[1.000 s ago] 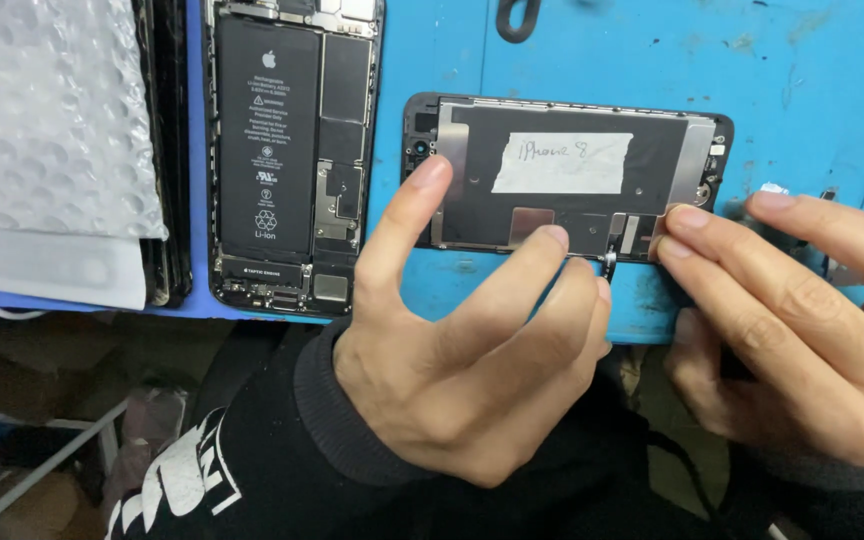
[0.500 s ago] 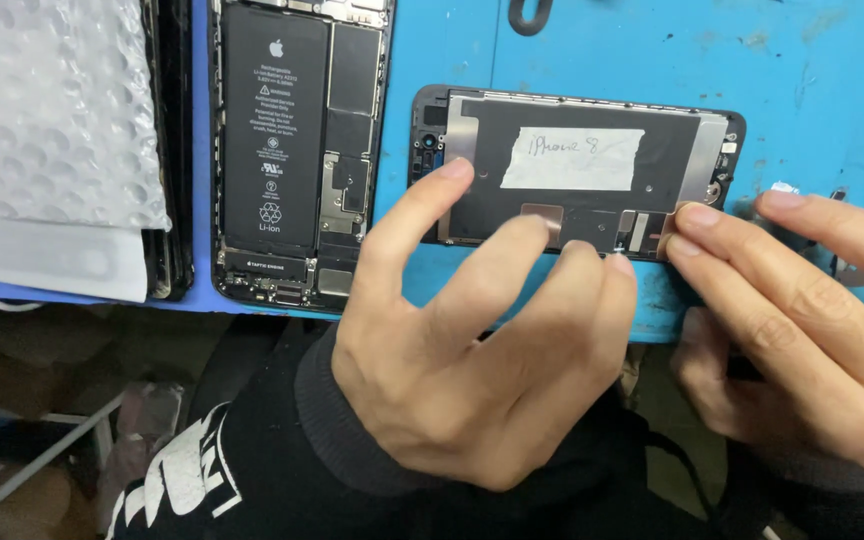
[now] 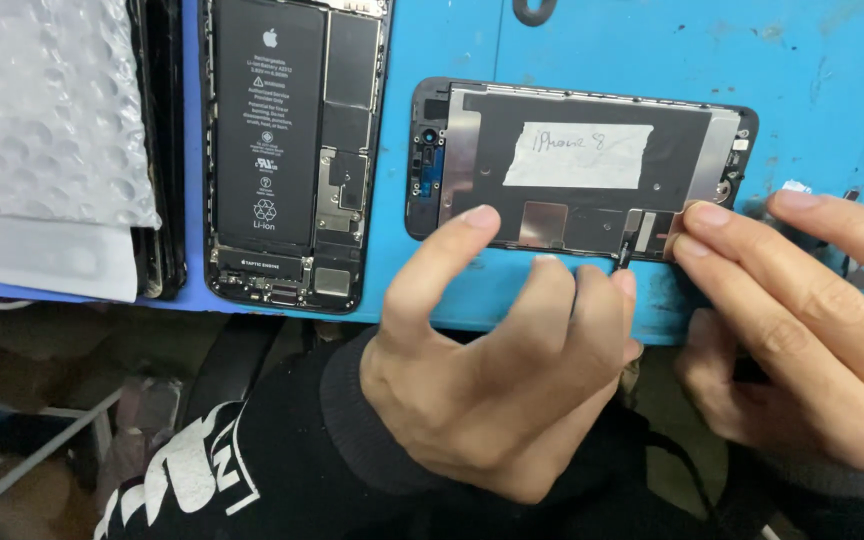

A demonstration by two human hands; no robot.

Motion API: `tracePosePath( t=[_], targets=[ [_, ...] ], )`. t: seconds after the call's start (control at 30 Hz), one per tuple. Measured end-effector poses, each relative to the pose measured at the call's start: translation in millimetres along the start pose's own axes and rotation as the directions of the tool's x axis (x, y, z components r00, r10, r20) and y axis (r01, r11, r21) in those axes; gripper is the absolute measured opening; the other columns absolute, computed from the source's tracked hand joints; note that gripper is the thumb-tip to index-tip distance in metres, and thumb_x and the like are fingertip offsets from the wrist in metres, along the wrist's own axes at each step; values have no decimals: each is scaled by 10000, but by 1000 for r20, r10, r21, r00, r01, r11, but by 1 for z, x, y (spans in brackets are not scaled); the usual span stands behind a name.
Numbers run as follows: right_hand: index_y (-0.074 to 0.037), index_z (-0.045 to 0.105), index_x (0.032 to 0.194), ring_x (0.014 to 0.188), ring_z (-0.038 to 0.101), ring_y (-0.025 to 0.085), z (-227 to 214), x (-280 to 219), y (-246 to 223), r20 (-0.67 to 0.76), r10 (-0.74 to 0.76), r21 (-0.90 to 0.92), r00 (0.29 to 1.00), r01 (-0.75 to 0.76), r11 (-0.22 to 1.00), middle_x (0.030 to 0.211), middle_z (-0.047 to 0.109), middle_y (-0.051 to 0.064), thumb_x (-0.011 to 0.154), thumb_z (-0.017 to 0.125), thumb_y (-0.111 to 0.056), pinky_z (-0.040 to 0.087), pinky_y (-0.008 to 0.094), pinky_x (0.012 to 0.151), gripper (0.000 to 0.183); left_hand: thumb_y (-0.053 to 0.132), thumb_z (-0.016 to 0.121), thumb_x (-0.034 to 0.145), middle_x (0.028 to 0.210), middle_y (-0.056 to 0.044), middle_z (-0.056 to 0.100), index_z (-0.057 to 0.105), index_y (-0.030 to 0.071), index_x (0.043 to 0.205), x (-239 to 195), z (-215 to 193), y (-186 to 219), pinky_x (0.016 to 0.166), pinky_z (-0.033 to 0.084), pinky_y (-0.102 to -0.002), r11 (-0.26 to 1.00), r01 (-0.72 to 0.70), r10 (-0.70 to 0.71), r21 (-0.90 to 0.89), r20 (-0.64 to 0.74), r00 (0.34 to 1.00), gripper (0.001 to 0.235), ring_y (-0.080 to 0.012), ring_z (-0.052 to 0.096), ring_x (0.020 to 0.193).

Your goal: Assembling internal components of a smartphone during a repair task.

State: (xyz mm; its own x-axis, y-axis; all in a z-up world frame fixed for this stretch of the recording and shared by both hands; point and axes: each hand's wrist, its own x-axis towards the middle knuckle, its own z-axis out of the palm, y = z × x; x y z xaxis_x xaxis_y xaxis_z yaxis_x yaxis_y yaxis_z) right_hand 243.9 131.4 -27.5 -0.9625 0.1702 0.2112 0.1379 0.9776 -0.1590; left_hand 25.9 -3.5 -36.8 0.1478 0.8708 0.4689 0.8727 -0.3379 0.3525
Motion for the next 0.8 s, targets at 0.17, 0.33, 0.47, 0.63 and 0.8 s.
tracePosePath(
  t=[0.17,0.33,0.47,0.63,0.8],
  targets=[
    [134,737,1104,1095,727,331,-2,0,0,25,-26,3,999,26,1000,1092,761,262,731,655,-40,548,501,955,420,-2,627,994,1090,-43,602,744,-49,1167,-10,2,-7,1107,452,-512,985,-157,157,73,-2,988,215,-182,588,1138],
    [122,740,1097,1084,727,331,0,1,-6,2,34,9,999,-35,999,1097,759,255,729,659,-16,552,501,960,401,13,636,985,1067,-37,602,752,-37,1155,-9,2,-6,1125,461,-519,986,-144,146,84,-8,989,212,-184,592,1116],
    [109,742,1091,1073,727,331,0,3,-12,-22,99,13,995,-98,995,1101,757,249,728,663,8,556,501,965,385,49,642,962,1059,-34,620,758,-8,1132,-5,-2,-2,1137,470,-522,993,-101,102,56,-22,995,214,-183,608,1117],
    [99,744,1085,1064,727,330,0,4,-17,-49,159,17,986,-158,987,1105,755,244,727,666,29,559,501,970,373,97,645,999,1120,-38,625,730,26,1219,2,-12,-5,1127,484,-519,999,-45,45,-8,12,999,246,-209,595,1171],
    [102,743,1080,1056,727,328,-3,8,-17,-65,156,23,986,-155,988,1099,752,239,724,677,33,562,496,961,369,303,616,1042,1259,-69,598,690,27,1290,5,-8,-13,1116,444,-567,999,-45,44,7,79,996,378,-245,512,1285]
  ],
)
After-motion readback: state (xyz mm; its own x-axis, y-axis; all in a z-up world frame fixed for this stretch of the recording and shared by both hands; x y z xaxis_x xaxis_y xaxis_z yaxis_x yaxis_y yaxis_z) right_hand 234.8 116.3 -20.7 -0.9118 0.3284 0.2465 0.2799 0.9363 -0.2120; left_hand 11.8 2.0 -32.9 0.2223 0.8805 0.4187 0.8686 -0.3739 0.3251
